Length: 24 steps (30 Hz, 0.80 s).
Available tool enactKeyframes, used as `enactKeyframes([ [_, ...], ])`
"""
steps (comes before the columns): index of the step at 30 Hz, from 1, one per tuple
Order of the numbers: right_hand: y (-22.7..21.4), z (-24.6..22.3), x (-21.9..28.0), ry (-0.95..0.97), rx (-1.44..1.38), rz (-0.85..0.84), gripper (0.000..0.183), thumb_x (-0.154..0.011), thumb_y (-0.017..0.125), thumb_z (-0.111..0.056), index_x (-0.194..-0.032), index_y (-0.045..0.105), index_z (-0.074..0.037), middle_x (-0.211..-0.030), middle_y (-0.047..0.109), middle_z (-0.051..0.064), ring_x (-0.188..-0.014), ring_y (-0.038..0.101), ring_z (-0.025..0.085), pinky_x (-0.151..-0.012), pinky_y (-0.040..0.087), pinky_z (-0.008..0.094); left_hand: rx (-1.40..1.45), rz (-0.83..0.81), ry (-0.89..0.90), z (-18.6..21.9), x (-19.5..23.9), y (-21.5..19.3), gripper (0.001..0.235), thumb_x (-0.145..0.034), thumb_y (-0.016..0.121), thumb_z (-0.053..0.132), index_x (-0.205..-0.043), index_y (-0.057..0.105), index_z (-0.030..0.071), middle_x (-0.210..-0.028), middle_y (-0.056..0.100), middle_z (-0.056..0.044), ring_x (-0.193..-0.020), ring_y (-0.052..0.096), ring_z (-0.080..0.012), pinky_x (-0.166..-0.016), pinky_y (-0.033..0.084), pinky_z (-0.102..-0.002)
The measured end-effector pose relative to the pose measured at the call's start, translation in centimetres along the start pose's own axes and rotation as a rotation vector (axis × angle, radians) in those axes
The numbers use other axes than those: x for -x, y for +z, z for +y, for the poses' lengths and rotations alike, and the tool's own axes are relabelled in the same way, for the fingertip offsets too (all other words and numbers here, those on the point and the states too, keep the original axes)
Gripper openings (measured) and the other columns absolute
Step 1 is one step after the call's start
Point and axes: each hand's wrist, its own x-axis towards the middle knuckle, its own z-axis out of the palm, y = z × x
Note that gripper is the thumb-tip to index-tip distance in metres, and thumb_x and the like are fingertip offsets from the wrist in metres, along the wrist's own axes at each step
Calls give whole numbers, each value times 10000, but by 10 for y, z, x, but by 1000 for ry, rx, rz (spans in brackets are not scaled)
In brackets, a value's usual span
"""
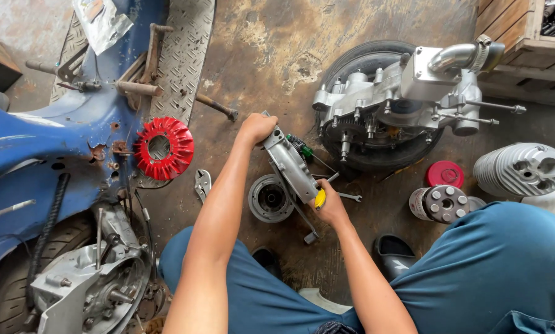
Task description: The person uses a yellow utility knife to scrape and clean the inner surfaces of a scooter engine casing. They then use a socket wrench to tighten bolts on the casing while sitting on the floor.
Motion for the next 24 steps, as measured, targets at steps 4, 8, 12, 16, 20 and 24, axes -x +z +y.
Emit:
enactKeyframes([
  [4,-2,-16,8,22,-15,13,408,-808,699,-158,-1205,610,-119,-928,704,232,-859,664,407,-810,514,540,17,1,3,6,17,-4,547,-800,580,453,-1162,763,86,-1266,698,-210,-1219,646,-374,-868,609,-497],
  [8,-6,-33,11,10,-26,67,421,-805,717,-189,-1202,593,-128,-959,691,238,-907,666,421,-806,496,560,53,-31,11,9,26,-9,587,-815,591,467,-1226,723,68,-1303,676,-199,-1212,648,-348,-731,665,-418],
  [12,-3,-25,16,-17,-70,113,426,-796,754,-235,-1186,600,-160,-995,718,184,-909,675,368,-810,509,530,-4,-52,47,4,19,-14,666,-836,592,566,-1275,698,76,-1364,637,-215,-1209,645,-365,-709,669,-387],
  [16,-3,-42,28,-66,-38,146,462,-780,727,-198,-1221,589,-185,-1063,735,186,-971,695,390,-822,510,542,-47,-82,74,11,37,-17,636,-837,623,541,-1281,700,92,-1379,625,-218,-1198,647,-370,-696,670,-380],
  [20,1,-53,34,-187,26,178,618,-708,834,-147,-1260,557,-135,-1334,694,176,-1254,601,476,-1042,474,605,8,-99,56,5,34,-10,596,-841,628,531,-1254,715,110,-1352,637,-219,-1107,688,-361,-700,678,-376],
  [24,-3,-68,22,-402,-8,256,592,-772,731,71,-1281,621,-213,-1259,743,80,-1235,635,389,-1067,465,532,7,-42,121,-1,22,-2,479,-792,688,483,-1083,740,107,-1192,693,-223,-1031,713,-346,-618,686,-337],
])
